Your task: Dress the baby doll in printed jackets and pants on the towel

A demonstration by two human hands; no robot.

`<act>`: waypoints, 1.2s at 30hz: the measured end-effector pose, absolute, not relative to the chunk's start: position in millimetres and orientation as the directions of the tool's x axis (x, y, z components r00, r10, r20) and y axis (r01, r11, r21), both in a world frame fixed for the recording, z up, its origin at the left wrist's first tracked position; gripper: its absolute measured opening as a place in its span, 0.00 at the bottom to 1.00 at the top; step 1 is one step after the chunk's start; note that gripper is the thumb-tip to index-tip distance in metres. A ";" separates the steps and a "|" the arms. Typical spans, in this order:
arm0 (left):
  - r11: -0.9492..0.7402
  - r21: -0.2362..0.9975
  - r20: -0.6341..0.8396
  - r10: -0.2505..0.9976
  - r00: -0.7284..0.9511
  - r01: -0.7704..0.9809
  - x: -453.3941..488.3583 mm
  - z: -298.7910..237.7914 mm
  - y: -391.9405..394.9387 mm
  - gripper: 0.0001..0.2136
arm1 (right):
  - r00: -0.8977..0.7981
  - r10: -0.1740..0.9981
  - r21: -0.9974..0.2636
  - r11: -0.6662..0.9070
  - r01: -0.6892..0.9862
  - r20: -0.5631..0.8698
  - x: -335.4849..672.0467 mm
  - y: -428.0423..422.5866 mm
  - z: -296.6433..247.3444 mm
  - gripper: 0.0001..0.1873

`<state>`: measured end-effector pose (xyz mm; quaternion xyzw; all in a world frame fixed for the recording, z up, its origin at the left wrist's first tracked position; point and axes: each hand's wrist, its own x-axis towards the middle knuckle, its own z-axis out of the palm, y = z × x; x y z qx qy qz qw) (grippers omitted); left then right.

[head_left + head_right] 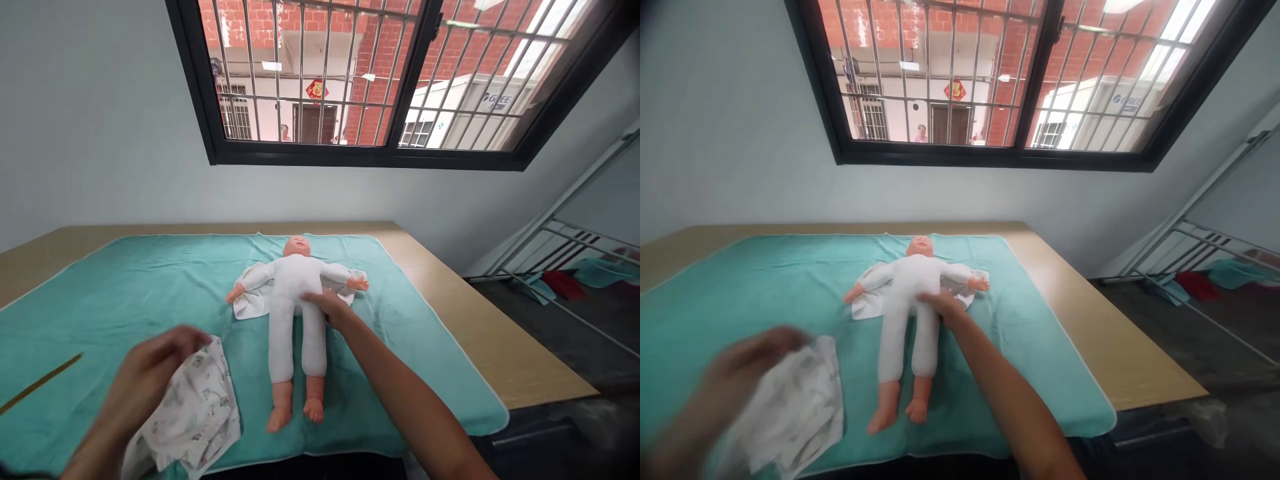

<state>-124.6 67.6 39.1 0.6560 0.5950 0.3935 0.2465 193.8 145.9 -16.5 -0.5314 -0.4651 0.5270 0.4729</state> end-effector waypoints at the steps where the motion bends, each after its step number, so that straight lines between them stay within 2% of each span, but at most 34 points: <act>1: -0.133 0.833 0.141 0.990 0.027 0.537 -108.7 43.4 87.5 0.13 | -0.040 0.987 -0.982 -0.157 -0.106 -0.154 190.2 147.7 -15.4 0.24; 3: -0.092 0.879 0.020 0.987 0.158 0.467 -71.4 42.3 128.6 0.21 | -0.023 0.988 -0.958 -0.153 -0.244 -0.152 188.0 149.2 -9.2 0.25; 4: -0.132 0.844 0.044 0.983 0.177 0.520 -53.1 37.8 148.2 0.21 | 0.016 0.989 -0.951 -0.134 -0.279 -0.144 190.7 148.6 -4.6 0.25; 7: -0.250 0.619 0.342 0.939 0.030 0.745 -15.9 18.3 197.2 0.21 | 0.111 0.986 -0.954 -0.088 -0.285 -0.124 214.6 139.5 11.0 0.24; 9: -0.164 0.487 0.428 0.901 -0.071 0.858 -8.4 6.6 220.5 0.23 | 0.145 0.984 -0.970 -0.064 -0.235 -0.100 239.2 127.4 19.2 0.24; 10: -0.096 0.447 0.391 0.915 -0.098 0.889 -8.3 1.6 229.9 0.24 | 0.160 0.984 -0.977 -0.047 -0.209 -0.082 252.5 120.1 21.8 0.25; 13: 0.034 0.387 0.140 0.985 -0.096 0.921 -13.5 -12.7 251.3 0.32 | 0.216 0.976 -0.989 -0.002 -0.147 -0.034 290.6 98.0 22.7 0.28; 15: 0.078 0.383 0.054 0.993 -0.107 0.920 -17.7 -21.7 261.6 0.37 | 0.257 0.966 -0.991 0.003 -0.134 -0.032 312.4 85.9 19.0 0.29; 16: 0.100 0.390 0.044 0.991 -0.127 0.915 -20.3 -25.3 265.8 0.36 | 0.269 0.962 -0.991 -0.008 -0.136 -0.045 321.8 80.8 16.6 0.29; 19: 0.168 0.419 0.016 0.981 -0.193 0.892 -34.7 -28.2 275.7 0.20 | 0.275 0.956 -0.984 -0.053 -0.168 -0.099 343.1 68.4 8.6 0.29; 21: 0.205 0.428 0.034 0.970 -0.243 0.880 -52.0 -22.3 280.3 0.14 | 0.260 0.957 -0.978 -0.083 -0.189 -0.131 351.4 62.1 3.1 0.29; 27: 0.362 0.472 0.117 0.878 -0.464 0.804 -117.9 9.3 281.8 0.17 | 0.232 0.954 -0.966 -0.138 -0.219 -0.189 357.3 58.9 -12.0 0.29; 32: 0.407 0.528 0.094 0.844 -0.527 0.745 -142.5 10.2 275.5 0.19 | 0.224 0.956 -0.971 -0.145 -0.192 -0.187 353.7 63.1 -22.9 0.34; 34: 0.396 0.548 0.061 0.860 -0.507 0.737 -143.5 1.6 276.1 0.20 | 0.232 0.954 -0.978 -0.162 -0.134 -0.190 355.4 61.0 -25.4 0.35; 36: 0.370 0.566 0.020 0.888 -0.460 0.737 -142.6 -8.1 279.1 0.19 | 0.291 0.938 -0.978 -0.205 0.031 -0.187 357.9 60.4 -22.8 0.34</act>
